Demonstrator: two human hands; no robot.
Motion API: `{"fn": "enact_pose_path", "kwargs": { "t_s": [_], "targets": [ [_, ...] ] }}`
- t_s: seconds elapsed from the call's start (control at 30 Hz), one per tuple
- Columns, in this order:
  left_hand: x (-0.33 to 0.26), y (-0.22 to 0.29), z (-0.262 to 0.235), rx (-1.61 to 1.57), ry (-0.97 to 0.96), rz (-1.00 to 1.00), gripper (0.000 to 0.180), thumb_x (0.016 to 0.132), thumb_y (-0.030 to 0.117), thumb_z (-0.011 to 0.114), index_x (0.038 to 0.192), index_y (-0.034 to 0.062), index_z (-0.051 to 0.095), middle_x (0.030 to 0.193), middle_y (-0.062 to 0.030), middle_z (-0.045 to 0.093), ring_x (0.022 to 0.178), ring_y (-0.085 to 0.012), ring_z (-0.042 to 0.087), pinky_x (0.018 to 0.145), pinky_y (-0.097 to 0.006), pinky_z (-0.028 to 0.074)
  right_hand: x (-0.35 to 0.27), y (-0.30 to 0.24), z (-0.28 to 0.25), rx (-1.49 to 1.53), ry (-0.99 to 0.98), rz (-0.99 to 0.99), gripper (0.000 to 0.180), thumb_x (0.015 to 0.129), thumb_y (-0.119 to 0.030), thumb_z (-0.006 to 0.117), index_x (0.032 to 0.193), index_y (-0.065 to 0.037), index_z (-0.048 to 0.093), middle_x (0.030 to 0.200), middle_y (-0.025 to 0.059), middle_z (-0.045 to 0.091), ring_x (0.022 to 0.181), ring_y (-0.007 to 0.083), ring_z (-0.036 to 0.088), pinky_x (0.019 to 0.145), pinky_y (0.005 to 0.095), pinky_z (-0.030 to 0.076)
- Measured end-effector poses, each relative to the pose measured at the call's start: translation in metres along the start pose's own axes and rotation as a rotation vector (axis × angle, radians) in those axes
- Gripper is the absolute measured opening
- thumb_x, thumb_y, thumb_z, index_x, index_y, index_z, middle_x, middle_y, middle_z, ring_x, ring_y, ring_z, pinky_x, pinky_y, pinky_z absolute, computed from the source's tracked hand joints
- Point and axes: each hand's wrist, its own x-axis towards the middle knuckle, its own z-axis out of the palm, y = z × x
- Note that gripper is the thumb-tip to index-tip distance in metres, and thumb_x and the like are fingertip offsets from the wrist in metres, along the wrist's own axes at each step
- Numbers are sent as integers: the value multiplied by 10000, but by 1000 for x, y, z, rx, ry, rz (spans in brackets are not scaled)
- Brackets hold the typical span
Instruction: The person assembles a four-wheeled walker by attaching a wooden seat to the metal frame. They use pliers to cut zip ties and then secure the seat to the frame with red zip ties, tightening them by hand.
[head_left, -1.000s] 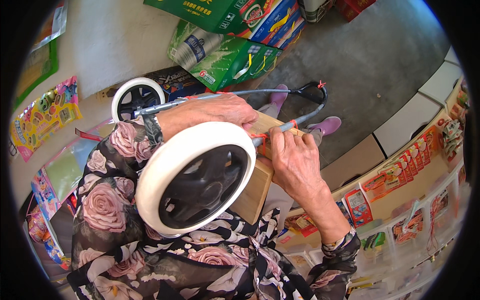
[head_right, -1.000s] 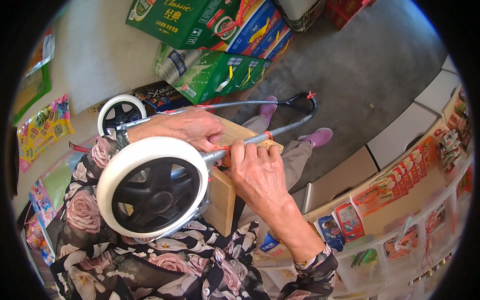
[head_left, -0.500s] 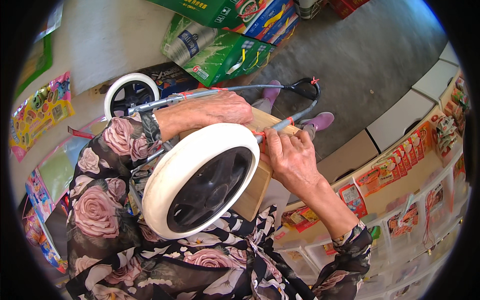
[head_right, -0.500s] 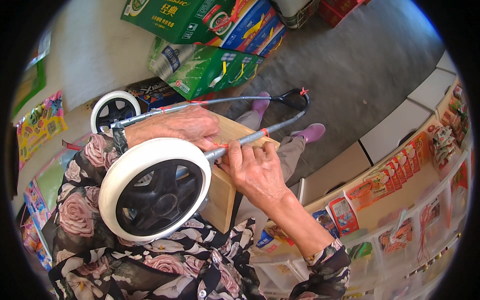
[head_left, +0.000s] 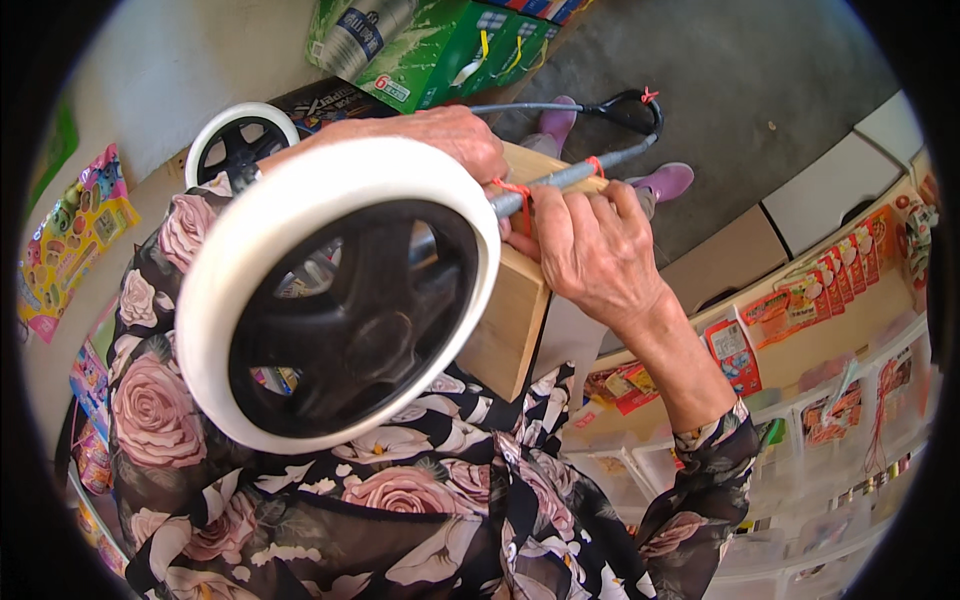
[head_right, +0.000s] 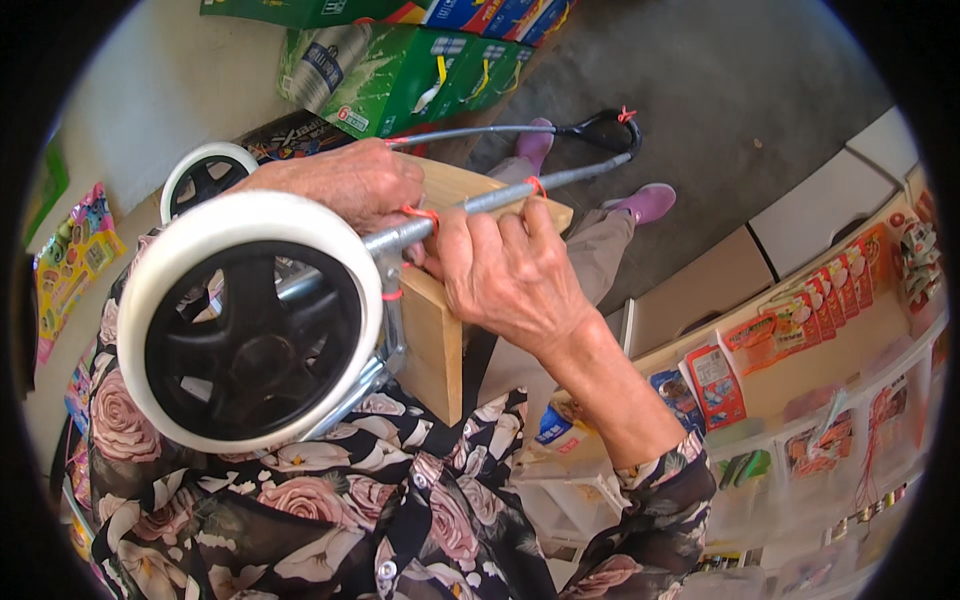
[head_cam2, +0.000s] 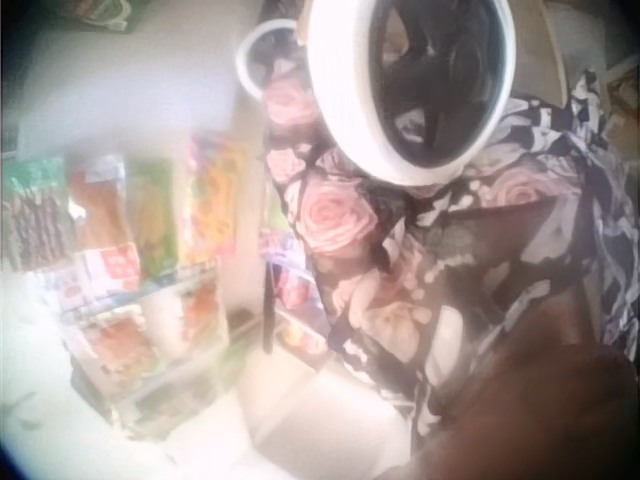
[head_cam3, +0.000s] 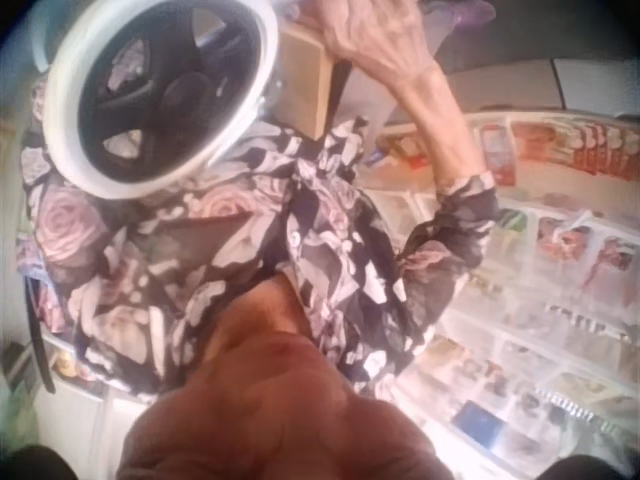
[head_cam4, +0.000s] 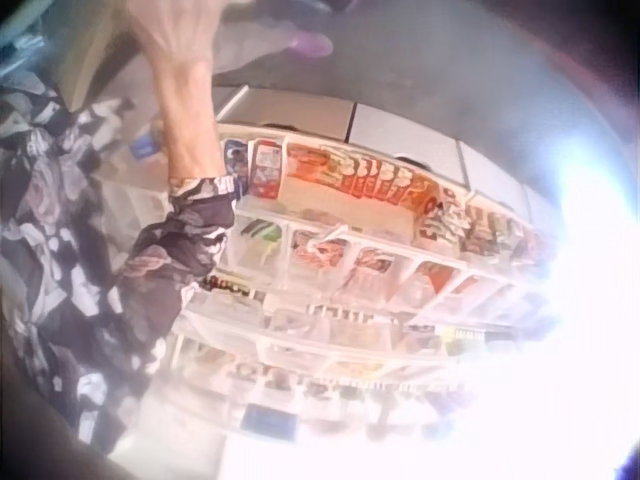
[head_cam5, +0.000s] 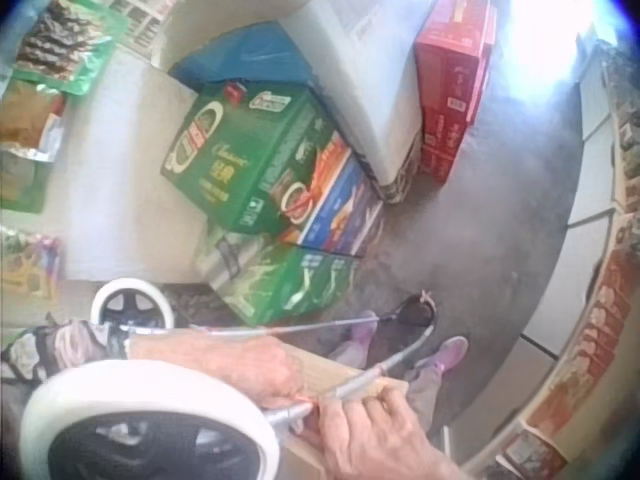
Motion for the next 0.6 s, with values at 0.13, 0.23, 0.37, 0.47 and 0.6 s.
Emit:
{"fn": "enact_pose_path", "kwargs": {
  "t_s": [0.13, 0.23, 0.37, 0.47, 0.6],
  "targets": [
    [-12, 4, -4, -67, 133, 24, 204, 843, 185, 590, 836, -15, 546, 747, -96, 505, 675, -201, 493, 597, -327, 390, 10, 1, -7, 0, -44, 18, 319, 823, -317, 620, 889, -12, 552, 662, 47, 536, 581, 178, 566, 671, 355, 439],
    [-22, 8, -8, -130, 245, 44, 196, 848, 180, 588, 848, -11, 549, 759, -88, 508, 682, -190, 495, 600, -319, 392, 20, 4, -18, 32, -169, 45, 260, 834, -233, 580, 973, -23, 514, 682, 50, 528, 661, 208, 572, 765, 403, 397],
    [-34, 6, -13, -211, 370, 53, 185, 855, 175, 587, 864, -7, 553, 776, -77, 512, 691, -175, 496, 605, -308, 394, 16, 17, -35, -59, -61, -17, 318, 798, -138, 544, 1076, 17, 529, 937, 165, 563, 930, 284, 563, 839, 445, 382],
    [-39, 7, -18, -261, 450, 54, 177, 861, 170, 586, 876, -4, 556, 789, -68, 516, 699, -164, 497, 609, -300, 396, -10, 23, -52, -38, 61, 189, 429, 763, -96, 576, 1166, 30, 494, 1093, 215, 539, 1066, 337, 512, 887, 455, 373],
    [-38, 10, -20, -311, 537, 80, 167, 868, 164, 584, 892, 0, 560, 806, -57, 520, 708, -149, 499, 613, -289, 398, -50, -20, -60, 220, 132, 531, 516, 701, -66, 666, 1174, 38, 489, 1073, 211, 543, 1030, 358, 519, 873, 429, 402]
  ]
}}
